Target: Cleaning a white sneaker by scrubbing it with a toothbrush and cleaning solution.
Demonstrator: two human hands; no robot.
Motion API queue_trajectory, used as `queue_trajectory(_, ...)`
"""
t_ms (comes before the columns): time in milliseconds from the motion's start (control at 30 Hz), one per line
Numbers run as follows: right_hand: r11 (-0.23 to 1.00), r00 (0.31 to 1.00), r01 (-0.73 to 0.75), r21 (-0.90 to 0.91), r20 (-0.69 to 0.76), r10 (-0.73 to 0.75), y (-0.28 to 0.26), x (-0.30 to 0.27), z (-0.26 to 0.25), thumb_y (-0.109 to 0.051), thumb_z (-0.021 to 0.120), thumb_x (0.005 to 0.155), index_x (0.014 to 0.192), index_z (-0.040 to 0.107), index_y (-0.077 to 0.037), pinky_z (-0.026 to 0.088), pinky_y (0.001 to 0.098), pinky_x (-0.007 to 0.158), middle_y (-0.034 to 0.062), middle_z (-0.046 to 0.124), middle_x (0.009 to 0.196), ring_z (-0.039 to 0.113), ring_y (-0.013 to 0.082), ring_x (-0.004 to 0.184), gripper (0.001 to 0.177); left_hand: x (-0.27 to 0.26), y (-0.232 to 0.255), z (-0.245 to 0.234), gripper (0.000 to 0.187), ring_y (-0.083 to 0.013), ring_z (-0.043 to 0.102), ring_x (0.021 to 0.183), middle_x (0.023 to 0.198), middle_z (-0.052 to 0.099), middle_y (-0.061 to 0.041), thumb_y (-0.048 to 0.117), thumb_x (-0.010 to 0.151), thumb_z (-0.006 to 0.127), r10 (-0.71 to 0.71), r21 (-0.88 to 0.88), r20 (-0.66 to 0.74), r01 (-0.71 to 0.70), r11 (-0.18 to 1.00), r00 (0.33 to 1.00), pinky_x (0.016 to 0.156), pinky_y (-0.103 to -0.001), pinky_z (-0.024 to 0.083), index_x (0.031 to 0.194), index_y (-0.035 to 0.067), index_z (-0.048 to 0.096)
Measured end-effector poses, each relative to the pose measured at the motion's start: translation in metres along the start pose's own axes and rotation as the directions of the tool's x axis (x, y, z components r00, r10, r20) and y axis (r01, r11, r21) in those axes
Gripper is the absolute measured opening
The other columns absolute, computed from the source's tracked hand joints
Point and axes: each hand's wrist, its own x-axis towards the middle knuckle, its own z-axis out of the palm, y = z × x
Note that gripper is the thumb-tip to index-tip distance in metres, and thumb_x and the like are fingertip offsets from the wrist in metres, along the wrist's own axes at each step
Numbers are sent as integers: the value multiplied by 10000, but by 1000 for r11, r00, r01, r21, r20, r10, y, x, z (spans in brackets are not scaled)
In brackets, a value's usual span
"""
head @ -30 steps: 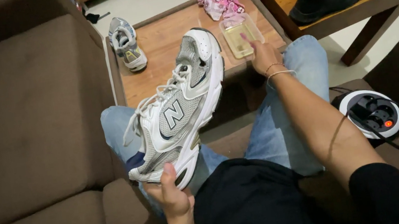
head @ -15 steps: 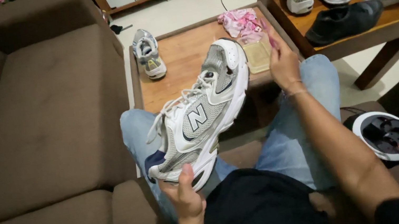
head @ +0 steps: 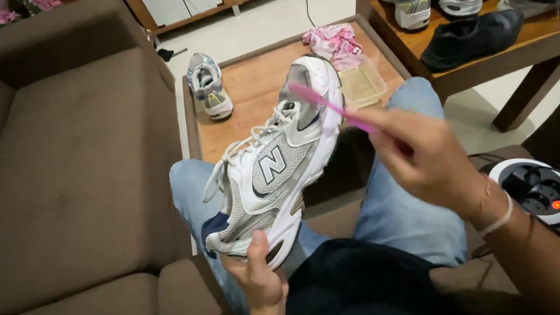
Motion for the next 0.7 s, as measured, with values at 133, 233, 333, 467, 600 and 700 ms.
queue_trajectory(133, 996, 1000, 6, -91, -18, -7, -1, -18, -14, 19, 565, 1009, 1399, 611, -44, 421, 303, 576, 115, 723, 1044, 494, 154, 612, 398, -5, 0, 0, 601, -392, 579, 1350, 1438, 590, -219, 104, 824, 627, -4, 23, -19, 5, 1000, 1000, 1159, -483, 470, 1394, -65, 539)
queue_trajectory(233, 991, 997, -81, -102, -16, 80, 11, -26, -28, -19, 564, 1011, 1391, 639, -65, 362, 297, 565, 65, 645, 845, 419, 143, 571, 390, -1, -1, 1, 606, -396, 568, 1362, 1449, 579, -223, 98, 824, 627, 17, 25, -7, -17, 1000, 1000, 1167, -485, 461, 1402, -60, 529)
queue_trajectory(333, 992, 995, -80, -98, 47, 85, 20, -33, -36, -31, 574, 1003, 1377, 648, -64, 362, 289, 551, 48, 627, 788, 440, 140, 570, 382, -4, 1, -1, 632, -397, 535, 1400, 1489, 546, -214, 116, 850, 615, 44, 46, 29, -45, 998, 999, 1197, -495, 431, 1450, -36, 484)
queue_trajectory(467, 995, 999, -34, -96, -6, 34, 22, -36, -37, -56, 574, 1023, 1367, 644, -45, 320, 274, 505, 26, 631, 774, 392, 119, 533, 351, -4, -2, -1, 624, -412, 543, 1388, 1478, 551, -233, 115, 855, 617, 47, -12, 36, -46, 999, 998, 1185, -505, 447, 1440, -61, 492)
queue_trajectory(600, 996, 999, 10, -86, 51, -6, 8, -29, -34, 16, 579, 992, 1325, 675, -50, 394, 299, 578, 49, 660, 814, 481, 150, 589, 353, -3, 4, 2, 629, -409, 522, 1416, 1501, 534, -216, 136, 874, 604, 90, 12, 94, -92, 996, 992, 1211, -509, 427, 1464, -40, 472)
queue_trajectory(700, 988, 1000, 17, -153, 11, -15, 11, -32, -34, -8, 588, 1017, 1356, 650, -18, 368, 295, 519, 60, 649, 808, 436, 132, 554, 346, -6, 3, 0, 624, -412, 533, 1400, 1487, 545, -230, 128, 870, 608, 41, -25, 71, -39, 999, 997, 1195, -504, 435, 1454, -50, 478)
